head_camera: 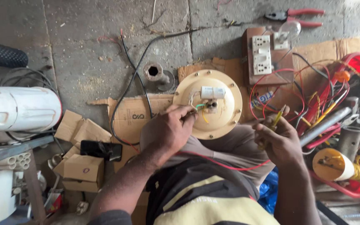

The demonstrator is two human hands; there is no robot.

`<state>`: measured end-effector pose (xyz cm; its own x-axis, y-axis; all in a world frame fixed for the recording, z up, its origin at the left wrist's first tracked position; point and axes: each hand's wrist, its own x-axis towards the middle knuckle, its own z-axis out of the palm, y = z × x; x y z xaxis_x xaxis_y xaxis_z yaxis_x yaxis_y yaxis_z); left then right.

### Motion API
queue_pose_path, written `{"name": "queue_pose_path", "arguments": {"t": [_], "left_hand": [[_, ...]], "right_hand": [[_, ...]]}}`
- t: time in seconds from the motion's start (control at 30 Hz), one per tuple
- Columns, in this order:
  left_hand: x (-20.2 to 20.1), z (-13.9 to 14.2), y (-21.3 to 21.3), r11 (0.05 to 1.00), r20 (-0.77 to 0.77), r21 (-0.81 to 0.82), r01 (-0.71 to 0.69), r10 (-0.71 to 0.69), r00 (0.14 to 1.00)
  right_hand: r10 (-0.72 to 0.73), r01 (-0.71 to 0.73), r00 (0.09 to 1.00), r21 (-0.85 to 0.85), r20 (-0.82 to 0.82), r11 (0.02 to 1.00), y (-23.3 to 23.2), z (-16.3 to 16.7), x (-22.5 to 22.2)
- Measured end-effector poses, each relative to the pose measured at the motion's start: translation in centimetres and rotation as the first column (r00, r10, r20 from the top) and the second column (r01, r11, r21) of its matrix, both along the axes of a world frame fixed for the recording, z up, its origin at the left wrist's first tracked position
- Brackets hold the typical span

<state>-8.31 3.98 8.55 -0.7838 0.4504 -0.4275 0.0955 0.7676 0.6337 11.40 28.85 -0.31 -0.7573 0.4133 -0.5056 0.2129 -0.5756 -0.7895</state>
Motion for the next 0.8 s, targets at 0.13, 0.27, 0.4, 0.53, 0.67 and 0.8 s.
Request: {"name": "queue_pose_path", "arguments": {"t": [0.13,0.27,0.4,0.53,0.67,0.8], "left_hand": [[0.0,-1.0,-0.2,1.000,0.085,-0.015,-0.017,0.018,0.996],[-0.1,-1.1,-0.2,0.998,0.166,0.040,-0.054,0.046,0.985],[-0.5,0.1,-0.3,0.993,0.261,-0.096,-0.068,0.091,0.961],[-0.3,0.2,-0.6,0.990,0.292,-0.138,-0.013,0.053,0.955],[1.0,-2.5,-0.5,0.992,0.315,0.080,-0.098,0.068,0.947],[3.4,-6.0,-0.2,0.828,0.495,0.458,-0.325,0.067,0.866]], "right_hand": [[0.128,-0.161,0.975,0.181,0.179,0.970,-4.1,0.8,-1.4],[0.117,-0.241,0.929,0.333,0.351,0.912,-8.1,0.7,-4.5],[0.144,-0.132,0.988,0.791,0.057,0.598,-10.7,0.8,-6.7],[0.106,-0.202,0.979,0.773,0.174,0.601,-11.6,2.1,-7.5],[0.244,-0.288,0.955,0.727,0.169,0.624,-10.1,4.2,-7.7],[0.372,-0.439,0.886,0.759,0.277,0.480,-9.0,5.2,-8.9]]}}
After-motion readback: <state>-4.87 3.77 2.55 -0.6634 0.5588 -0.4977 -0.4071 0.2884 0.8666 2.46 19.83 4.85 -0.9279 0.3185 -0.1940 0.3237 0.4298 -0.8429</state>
